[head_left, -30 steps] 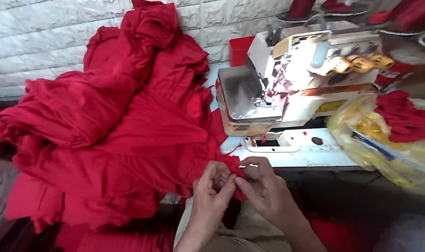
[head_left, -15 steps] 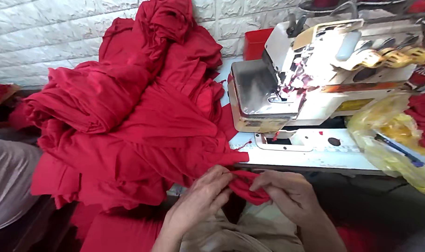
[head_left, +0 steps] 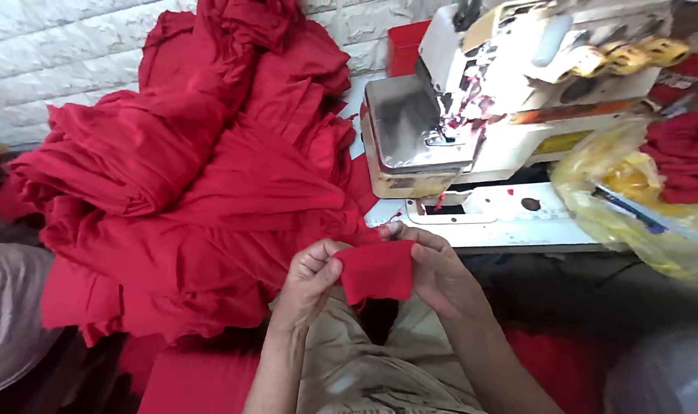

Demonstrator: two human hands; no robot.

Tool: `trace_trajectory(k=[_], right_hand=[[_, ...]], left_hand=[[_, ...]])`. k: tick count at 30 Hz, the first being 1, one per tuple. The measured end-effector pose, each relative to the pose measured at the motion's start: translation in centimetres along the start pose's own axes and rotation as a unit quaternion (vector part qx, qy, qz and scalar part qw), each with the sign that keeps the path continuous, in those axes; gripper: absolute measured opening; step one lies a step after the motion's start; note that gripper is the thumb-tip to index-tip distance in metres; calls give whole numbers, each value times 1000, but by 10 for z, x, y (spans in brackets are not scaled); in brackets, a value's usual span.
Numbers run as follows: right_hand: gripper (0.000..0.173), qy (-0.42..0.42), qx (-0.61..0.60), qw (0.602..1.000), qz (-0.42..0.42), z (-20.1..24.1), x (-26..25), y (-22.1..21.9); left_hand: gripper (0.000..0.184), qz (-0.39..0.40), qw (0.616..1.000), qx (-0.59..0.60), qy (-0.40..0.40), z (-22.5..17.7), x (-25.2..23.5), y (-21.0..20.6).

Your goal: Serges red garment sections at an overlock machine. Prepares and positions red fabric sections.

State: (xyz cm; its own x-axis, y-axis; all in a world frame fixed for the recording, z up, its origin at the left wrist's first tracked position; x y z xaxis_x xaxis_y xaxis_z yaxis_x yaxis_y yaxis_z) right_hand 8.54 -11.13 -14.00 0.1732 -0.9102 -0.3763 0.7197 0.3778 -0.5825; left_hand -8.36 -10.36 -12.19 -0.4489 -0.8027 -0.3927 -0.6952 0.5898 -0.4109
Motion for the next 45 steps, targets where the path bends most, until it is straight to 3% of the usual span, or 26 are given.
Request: trace_trajectory(k=[3,5,8,11,14,17,20,23,25,27,28,31,35,37,39,41,43,45], right_hand=[[23,-32,-78,996,-4,-7,0,-7],[23,-44,-89,995,-10,-10,1,-10],[24,-58,-65,996,-21,-16,2,-7],[22,-86,17,996,-17,-29,8,-3],[10,-44,138,989,-15,-27,14,-6],[18,63,298,951,-59,-2,13,0],[16,173,343,919,-86,36,9,11],[14,217,415,883,3,60,1,-5],[19,212,514,827,83,61,-4,-22],[19,215,600,763,107,56,-8,-33],[17,215,607,758,103,55,-9,-34],[15,193,534,820,65,64,-14,-25],[12,175,542,822,20,75,-14,-19],[11,176,562,807,25,72,-12,-23],[11,166,586,793,26,68,-9,-28],[12,153,608,779,18,69,-7,-30],[15,137,628,766,6,72,-6,-28],[18,114,639,760,-7,74,-6,-22]], left_hand=[[14,22,1000,-2,13,3,-2,-5],[16,23,994,-70,75,3,-3,-15],[19,134,978,-124,101,11,1,-25],[17,144,989,-19,15,3,1,-26],[29,96,985,141,17,-1,-4,-26],[42,81,966,237,62,6,-6,-24],[52,66,966,235,91,15,-8,-18],[52,49,970,212,111,23,-7,-13],[48,43,974,183,127,27,-7,-14],[42,58,978,137,145,28,-8,-17],[36,56,983,90,150,27,-9,-17],[21,-5,991,-16,133,19,-15,-13],[67,-14,991,-93,96,4,-19,-19],[82,-66,971,-207,101,2,-20,-25],[80,-114,922,-362,82,0,-20,-30],[63,-160,830,-534,22,-6,-19,-36],[47,-169,755,-632,-57,-9,-19,-42],[29,-132,743,-648,-104,-10,-21,-45]])
Point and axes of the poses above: each hand's wrist, its own x-axis away from the middle knuckle, its own y-axis out of the back of the hand, z = x × y, the point moved 7 cm from there along -x, towards the middle knuckle, and after that the axes turned 1 degree about y, right-handed, at the moved point
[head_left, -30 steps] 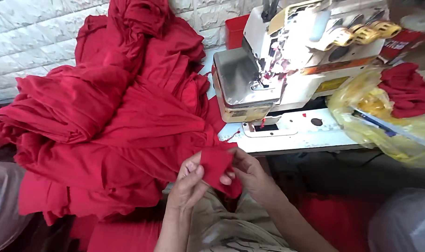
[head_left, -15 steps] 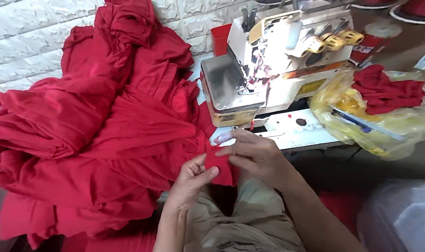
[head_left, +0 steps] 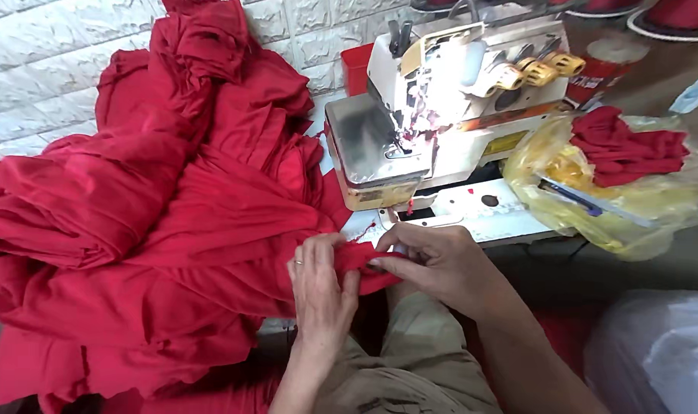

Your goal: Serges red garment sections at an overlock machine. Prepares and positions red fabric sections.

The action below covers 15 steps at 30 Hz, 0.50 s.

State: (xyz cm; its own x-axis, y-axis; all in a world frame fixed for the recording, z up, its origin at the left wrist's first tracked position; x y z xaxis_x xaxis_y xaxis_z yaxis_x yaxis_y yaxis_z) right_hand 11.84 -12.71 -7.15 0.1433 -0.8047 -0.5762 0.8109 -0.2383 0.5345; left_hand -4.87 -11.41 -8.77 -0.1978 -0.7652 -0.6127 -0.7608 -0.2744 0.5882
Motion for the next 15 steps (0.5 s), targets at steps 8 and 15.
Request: trace_trajectory(k=[8,15], right_hand=[[15,-9,-94,994,49,-28,1,-7],[17,-48,-120,989,76,-35,12,-16]], left_hand=[[23,166,980,108,7,10,4,-5],[21,149,986,77,-4,10,8,-4]])
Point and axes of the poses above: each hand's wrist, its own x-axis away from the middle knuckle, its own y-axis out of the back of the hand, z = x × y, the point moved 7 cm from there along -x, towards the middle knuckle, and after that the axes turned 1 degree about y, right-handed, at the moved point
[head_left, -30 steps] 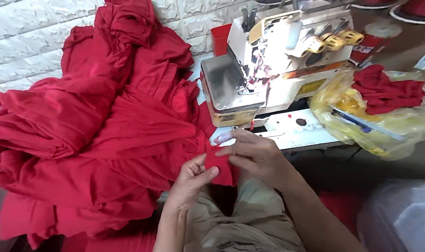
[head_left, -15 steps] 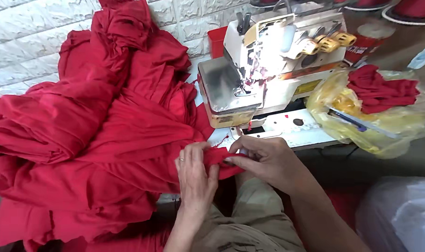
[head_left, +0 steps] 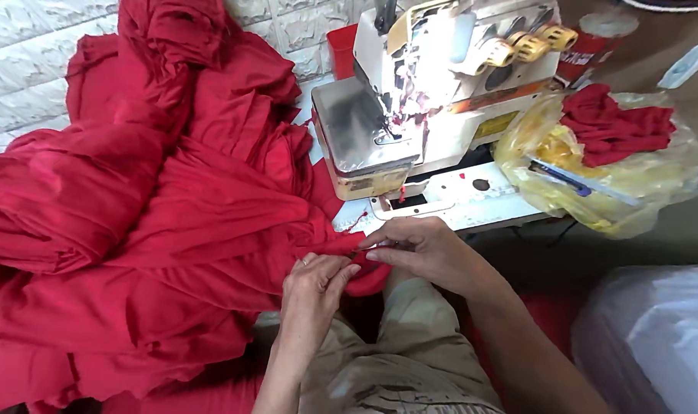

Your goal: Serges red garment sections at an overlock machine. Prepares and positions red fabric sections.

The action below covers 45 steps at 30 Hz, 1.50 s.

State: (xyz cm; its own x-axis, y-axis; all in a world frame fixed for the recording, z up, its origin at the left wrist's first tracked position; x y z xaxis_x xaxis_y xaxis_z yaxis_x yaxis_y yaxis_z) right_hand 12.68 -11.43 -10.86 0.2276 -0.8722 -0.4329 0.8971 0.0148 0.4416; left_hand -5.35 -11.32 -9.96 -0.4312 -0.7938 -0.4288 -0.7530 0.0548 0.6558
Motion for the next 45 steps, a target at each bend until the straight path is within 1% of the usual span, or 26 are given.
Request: trace_trajectory(k=[3,5,8,11,13,16,22,25,29,33,37,42,45], right_hand=[[21,7,33,999,24,-1,7,-7],[24,6,60,998,36,-2,12,-14],[24,21,72,997,5,-2,14,-21],[22,76,110,990,-39,-1,7,-28],[22,96,144,984,-48,-2,-1,-32],[22,99,166,981,-27,-8,-8,-36],[23,93,155,984,-3,-15,-6,-37],[22,119,158,980,-11,-13,-5,-36],[20,150,133,980,2,-8,-7,-33],[18,180,109,977,36,-6,-12,-36],[19,184,100,976,62,-4,-16,-42],[18,181,94,977,63,-3,-13,-46],[19,166,92,981,34,-3,-10,-42]], left_hand=[[20,43,999,9,18,1,8,-3],[19,63,998,-12,20,0,12,-1],[21,29,997,-68,13,2,11,13],[23,-6,992,-124,-3,10,4,20],[24,1,987,-158,-15,18,-1,17],[22,11,983,-182,-36,26,-6,10],[22,32,987,-151,-51,30,-6,3],[22,30,986,-147,-79,29,-5,2],[21,18,991,-91,-94,24,-3,8],[19,16,991,-93,-95,23,3,15],[20,13,989,-112,-92,23,6,21],[20,13,986,-140,-89,29,7,21],[19,0,990,-118,-82,30,6,22]])
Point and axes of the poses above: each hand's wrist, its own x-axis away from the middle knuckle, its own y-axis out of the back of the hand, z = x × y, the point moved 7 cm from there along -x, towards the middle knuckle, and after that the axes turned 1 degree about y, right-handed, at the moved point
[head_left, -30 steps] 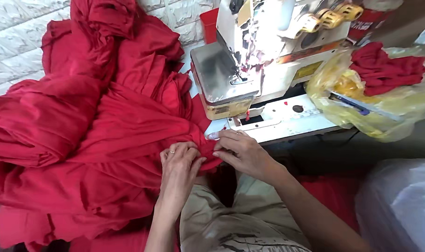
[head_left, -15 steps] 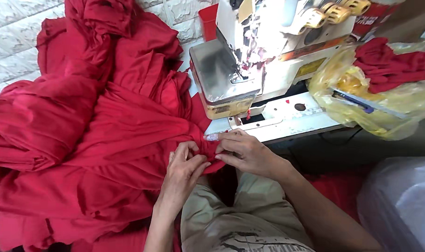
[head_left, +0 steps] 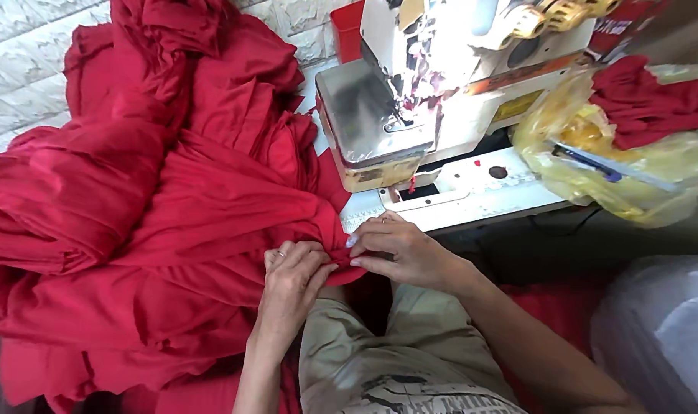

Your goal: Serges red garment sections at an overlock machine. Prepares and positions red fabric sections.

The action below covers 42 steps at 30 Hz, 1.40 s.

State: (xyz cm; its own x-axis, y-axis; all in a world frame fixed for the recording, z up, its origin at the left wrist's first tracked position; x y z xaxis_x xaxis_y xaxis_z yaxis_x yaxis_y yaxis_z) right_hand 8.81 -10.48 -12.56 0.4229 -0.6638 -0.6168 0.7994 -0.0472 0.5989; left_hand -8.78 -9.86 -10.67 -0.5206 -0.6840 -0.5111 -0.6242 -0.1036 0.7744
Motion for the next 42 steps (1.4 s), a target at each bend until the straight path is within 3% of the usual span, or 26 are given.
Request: trace_trajectory(k=[7,14,18,20,21,25,29,32,35,38,42], right_hand=[[12,-64,-17,994,-81,2,0,13],[9,-19,73,985,-153,17,-8,17],[12,-50,109,966,-227,17,-10,19],[7,-86,126,956,-251,15,-13,25],[12,-103,138,951,-258,12,-14,29],[16,-156,149,929,-301,-6,-16,45],[15,-194,49,910,-362,-31,-10,60],[22,-193,11,897,-398,-40,-6,73],[20,-230,-77,887,-394,-42,-8,84],[19,-289,-169,865,-374,-42,-14,95],[14,-326,-148,858,-369,-48,-17,108]], left_hand=[[17,-43,998,51,10,3,-2,4],[14,-114,993,40,-5,-1,-4,8],[18,-188,981,-56,-8,-14,-13,10],[10,-228,966,-119,8,-19,-24,16],[9,-236,963,-129,24,-19,-31,19],[14,-165,982,-46,81,-22,-70,16],[19,-94,994,-30,39,-36,-133,-4],[21,25,999,-34,5,-32,-186,-26],[22,116,991,28,59,-24,-220,-36],[57,144,978,83,125,-17,-233,-41],[66,108,975,125,147,-10,-240,-49]])
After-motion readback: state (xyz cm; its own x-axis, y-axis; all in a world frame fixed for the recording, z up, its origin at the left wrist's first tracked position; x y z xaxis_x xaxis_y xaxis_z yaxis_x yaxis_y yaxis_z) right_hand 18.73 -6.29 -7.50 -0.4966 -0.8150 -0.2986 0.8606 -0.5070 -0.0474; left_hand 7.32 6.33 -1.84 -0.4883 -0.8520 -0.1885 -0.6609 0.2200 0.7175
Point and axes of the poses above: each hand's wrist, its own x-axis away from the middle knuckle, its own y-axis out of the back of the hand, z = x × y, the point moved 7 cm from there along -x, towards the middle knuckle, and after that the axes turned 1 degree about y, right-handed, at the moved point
